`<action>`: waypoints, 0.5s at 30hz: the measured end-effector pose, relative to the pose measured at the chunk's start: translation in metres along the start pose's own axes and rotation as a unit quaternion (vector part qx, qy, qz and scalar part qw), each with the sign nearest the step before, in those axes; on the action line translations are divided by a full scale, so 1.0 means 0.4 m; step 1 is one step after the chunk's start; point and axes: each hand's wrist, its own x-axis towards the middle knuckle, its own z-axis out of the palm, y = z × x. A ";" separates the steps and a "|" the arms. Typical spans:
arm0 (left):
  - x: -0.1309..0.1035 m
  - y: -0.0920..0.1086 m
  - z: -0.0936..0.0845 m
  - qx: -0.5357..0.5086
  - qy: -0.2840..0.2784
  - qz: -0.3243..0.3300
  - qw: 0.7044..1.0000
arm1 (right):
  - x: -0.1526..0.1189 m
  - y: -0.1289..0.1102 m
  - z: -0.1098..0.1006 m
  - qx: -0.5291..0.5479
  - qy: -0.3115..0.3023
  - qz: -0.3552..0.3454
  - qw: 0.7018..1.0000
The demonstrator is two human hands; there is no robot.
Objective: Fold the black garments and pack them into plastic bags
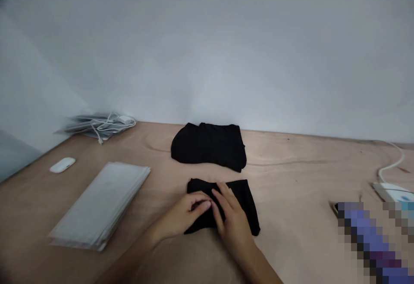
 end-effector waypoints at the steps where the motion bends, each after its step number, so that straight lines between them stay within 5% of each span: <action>1: 0.006 -0.010 -0.005 0.026 0.032 0.021 0.999 | -0.008 0.008 0.014 -0.021 -0.015 -0.020 0.999; 4: 0.018 -0.043 -0.042 0.167 0.091 0.089 0.978 | -0.020 0.027 0.046 -0.084 -0.054 -0.052 0.994; 9: -0.016 -0.085 -0.086 0.328 0.044 0.111 0.937 | -0.027 -0.002 0.022 -0.131 -0.043 -0.098 0.986; 15: -0.189 -0.133 -0.011 0.344 0.142 0.020 0.928 | -0.102 -0.053 -0.021 -0.091 -0.167 -0.295 0.936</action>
